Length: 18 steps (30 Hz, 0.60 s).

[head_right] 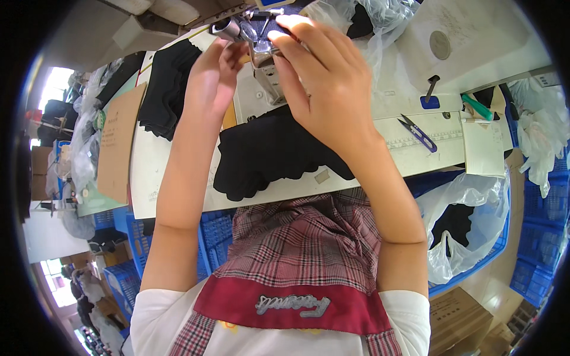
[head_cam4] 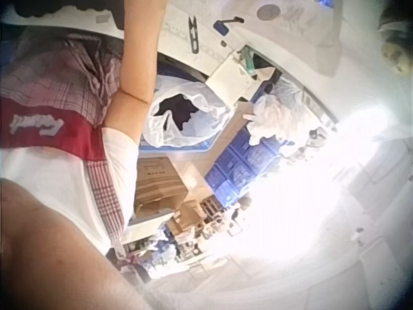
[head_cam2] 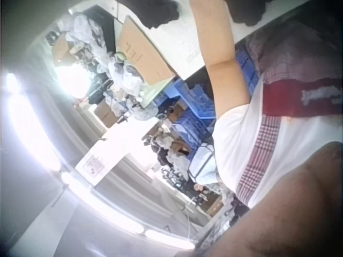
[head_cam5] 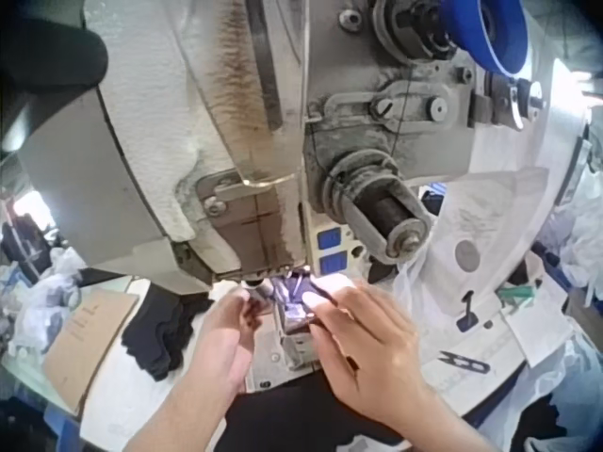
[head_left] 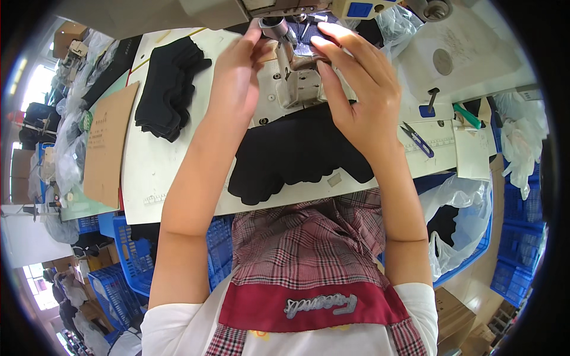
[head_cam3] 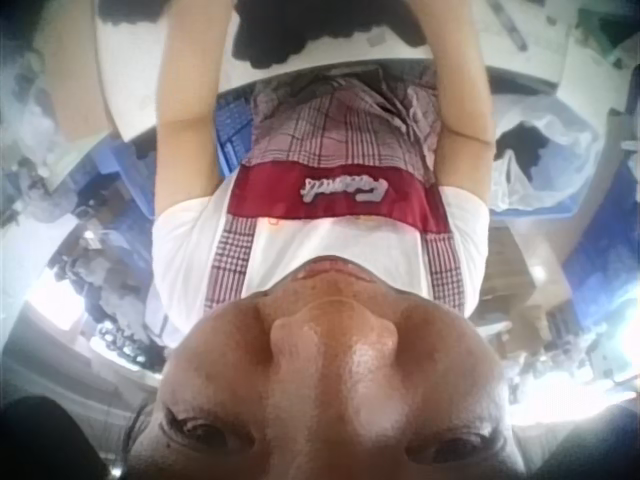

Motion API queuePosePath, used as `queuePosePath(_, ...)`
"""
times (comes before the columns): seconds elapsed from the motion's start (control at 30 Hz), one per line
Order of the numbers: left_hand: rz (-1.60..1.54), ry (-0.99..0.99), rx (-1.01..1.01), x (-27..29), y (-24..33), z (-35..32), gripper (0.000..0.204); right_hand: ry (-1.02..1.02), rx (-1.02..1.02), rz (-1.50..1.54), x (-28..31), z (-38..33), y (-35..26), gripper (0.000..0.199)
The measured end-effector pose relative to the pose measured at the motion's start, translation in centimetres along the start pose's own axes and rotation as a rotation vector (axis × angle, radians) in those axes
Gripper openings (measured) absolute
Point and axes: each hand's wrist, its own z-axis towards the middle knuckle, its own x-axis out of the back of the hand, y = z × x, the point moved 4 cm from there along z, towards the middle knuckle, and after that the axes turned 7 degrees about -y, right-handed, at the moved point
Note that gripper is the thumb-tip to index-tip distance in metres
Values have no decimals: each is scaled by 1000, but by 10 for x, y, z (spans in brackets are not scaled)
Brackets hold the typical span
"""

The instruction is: The person operates a sewing machine to stitch black gloves. They repeatedly pick up gloves from a stack on the left, guide them under the machine's needle to sew the edges, and then place the finished gloves onto a growing pile on the right.

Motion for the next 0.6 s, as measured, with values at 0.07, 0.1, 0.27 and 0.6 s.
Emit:
queuePosePath(0.07, 46, -4, -71, 1, 1, 30, 31, -33, -106, 0, 13, -9, -2, 23)
queuePosePath(0.1, 145, 9, -98, 9, 13, 39, 25, -47, -159, 0, 23, -16, -2, 24)
queuePosePath(0.27, 575, 157, -229, 117, 87, 64, 25, -486, -410, -12, 49, -62, 3, 39)
queuePosePath(0.6, 1602, 286, 167, 268, 98, 36, 49, -596, -497, -56, 36, -76, -13, 39)
